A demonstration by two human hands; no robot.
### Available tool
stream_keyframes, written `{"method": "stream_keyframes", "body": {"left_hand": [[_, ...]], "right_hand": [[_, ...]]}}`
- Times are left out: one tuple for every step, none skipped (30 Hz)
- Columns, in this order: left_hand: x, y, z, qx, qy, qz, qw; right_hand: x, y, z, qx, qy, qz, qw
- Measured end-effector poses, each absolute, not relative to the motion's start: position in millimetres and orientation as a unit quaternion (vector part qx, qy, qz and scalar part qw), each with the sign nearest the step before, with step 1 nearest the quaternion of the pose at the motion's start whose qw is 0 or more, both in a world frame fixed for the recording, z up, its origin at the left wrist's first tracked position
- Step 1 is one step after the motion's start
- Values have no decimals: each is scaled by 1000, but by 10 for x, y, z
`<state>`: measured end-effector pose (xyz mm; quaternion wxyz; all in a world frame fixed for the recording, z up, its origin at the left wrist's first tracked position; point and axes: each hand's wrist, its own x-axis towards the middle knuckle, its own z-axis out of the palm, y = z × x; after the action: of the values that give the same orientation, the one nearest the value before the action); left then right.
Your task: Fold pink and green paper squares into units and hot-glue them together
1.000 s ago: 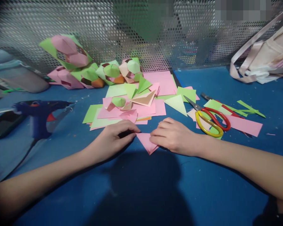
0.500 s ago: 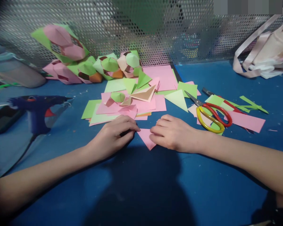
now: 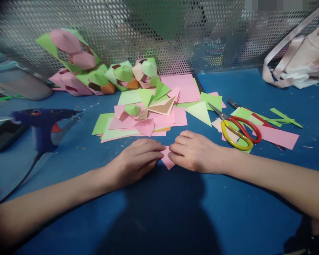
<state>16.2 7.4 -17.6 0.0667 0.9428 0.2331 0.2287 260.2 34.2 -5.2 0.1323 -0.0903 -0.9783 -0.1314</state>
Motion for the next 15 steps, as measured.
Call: {"method": "stream_keyframes", "body": {"left_hand": [[164,75,-179,943,235,227,65],[166,76,-179,943,238,227,63],[168,77,-178,942,238,226,63],[171,78,-175,942,238,228,65],[173,80,-171,942,237,230,67],[176,81,-165,941,235,232,70],[179,83,-160,941,233,233,73],[182,85,-155,942,231,233,75],[185,88,-151,942,230,232,77],[188,89,-147,942,230,230,76],[191,91,-144,943,231,228,75],[193,93,-142,943,233,224,74],[194,94,-139,944,235,220,73],[195,95,-136,944,238,216,70],[195,95,-133,945,240,211,67]], "right_hand": [[2599,342,-52,-88,-978,-132,132],[2597,341,-51,-87,-978,-132,134],[2596,338,-50,-88,-978,-131,139],[2596,334,-49,-92,-976,-131,145],[2598,330,-48,-99,-975,-130,152],[2601,327,-48,-107,-973,-129,158],[2606,325,-50,-113,-972,-127,163],[2610,325,-53,-118,-971,-125,164],[2614,327,-58,-119,-972,-121,163],[2616,330,-62,-117,-973,-116,160],[2616,335,-65,-115,-975,-111,156],[2615,339,-66,-115,-976,-105,151],[2611,343,-64,-116,-977,-101,147],[2607,345,-56,-119,-978,-97,142],[2604,347,-43,-121,-979,-93,135]]}}
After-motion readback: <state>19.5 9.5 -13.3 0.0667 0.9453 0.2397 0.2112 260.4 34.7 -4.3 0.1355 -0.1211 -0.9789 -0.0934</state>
